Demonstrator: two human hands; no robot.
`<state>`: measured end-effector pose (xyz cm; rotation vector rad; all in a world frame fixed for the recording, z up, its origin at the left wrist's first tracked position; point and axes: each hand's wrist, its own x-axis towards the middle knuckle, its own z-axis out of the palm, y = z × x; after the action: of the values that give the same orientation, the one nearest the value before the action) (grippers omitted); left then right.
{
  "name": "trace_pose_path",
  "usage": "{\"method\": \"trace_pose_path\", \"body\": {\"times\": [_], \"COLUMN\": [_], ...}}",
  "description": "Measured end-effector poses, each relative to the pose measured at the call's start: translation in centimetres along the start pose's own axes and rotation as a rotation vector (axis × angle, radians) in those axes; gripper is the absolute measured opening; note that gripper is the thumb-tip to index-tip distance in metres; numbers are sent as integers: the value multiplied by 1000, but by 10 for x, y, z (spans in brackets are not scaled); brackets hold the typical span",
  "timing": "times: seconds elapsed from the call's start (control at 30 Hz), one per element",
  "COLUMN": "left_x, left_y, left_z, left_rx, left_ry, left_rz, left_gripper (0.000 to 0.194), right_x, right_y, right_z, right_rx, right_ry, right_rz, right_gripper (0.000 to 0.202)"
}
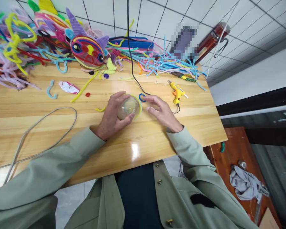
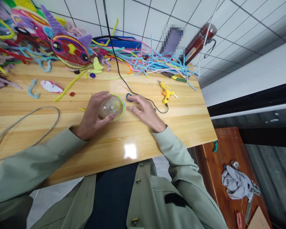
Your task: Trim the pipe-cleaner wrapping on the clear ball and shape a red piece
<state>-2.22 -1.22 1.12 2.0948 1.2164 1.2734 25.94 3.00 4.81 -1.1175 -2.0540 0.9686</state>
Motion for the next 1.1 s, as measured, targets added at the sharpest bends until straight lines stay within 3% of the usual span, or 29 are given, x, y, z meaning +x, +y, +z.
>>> {"method": "trace_pose_path", "body": {"times": [0.1, 0.17, 0.3, 0.47, 0.53, 0.63, 0.73, 0.9, 1.1], "left_x": [2, 4, 6, 6, 8, 11, 15, 18, 16], "left_y": [-2, -2, 1, -3, -5, -9, -11, -15, -15], "left_z": [-2, 0, 6, 9, 10, 12, 14, 14, 10], "left_rx": [15, -1, -28, -17, -37, -30, 7, 39, -27], "left_ry": [2, 7, 40, 53, 47, 30, 26, 26, 9], "left_rz": [26, 45, 71, 25, 31, 24, -5, 40, 135], "left_gripper": [59, 57, 46, 47, 53, 80, 101, 95, 86], "right_x": [-23, -38, -49, -43, -42, -41, -34, -17, -16], "right_y": [23, 38, 55, 55, 45, 20, -12, -42, -32], "right_z": [-30, -38, -31, -24, -23, -15, 2, 25, 33], "right_rx": [-404, -529, -621, -663, -572, -182, 146, 354, 559], "right_ry": [9, 28, 89, 222, 302, 345, 193, -25, -153], "right_rz": [-64, -57, -62, -66, -15, 145, 196, 211, 331], "right_gripper": [32, 26, 21, 41, 46, 47, 50, 62, 58]}}
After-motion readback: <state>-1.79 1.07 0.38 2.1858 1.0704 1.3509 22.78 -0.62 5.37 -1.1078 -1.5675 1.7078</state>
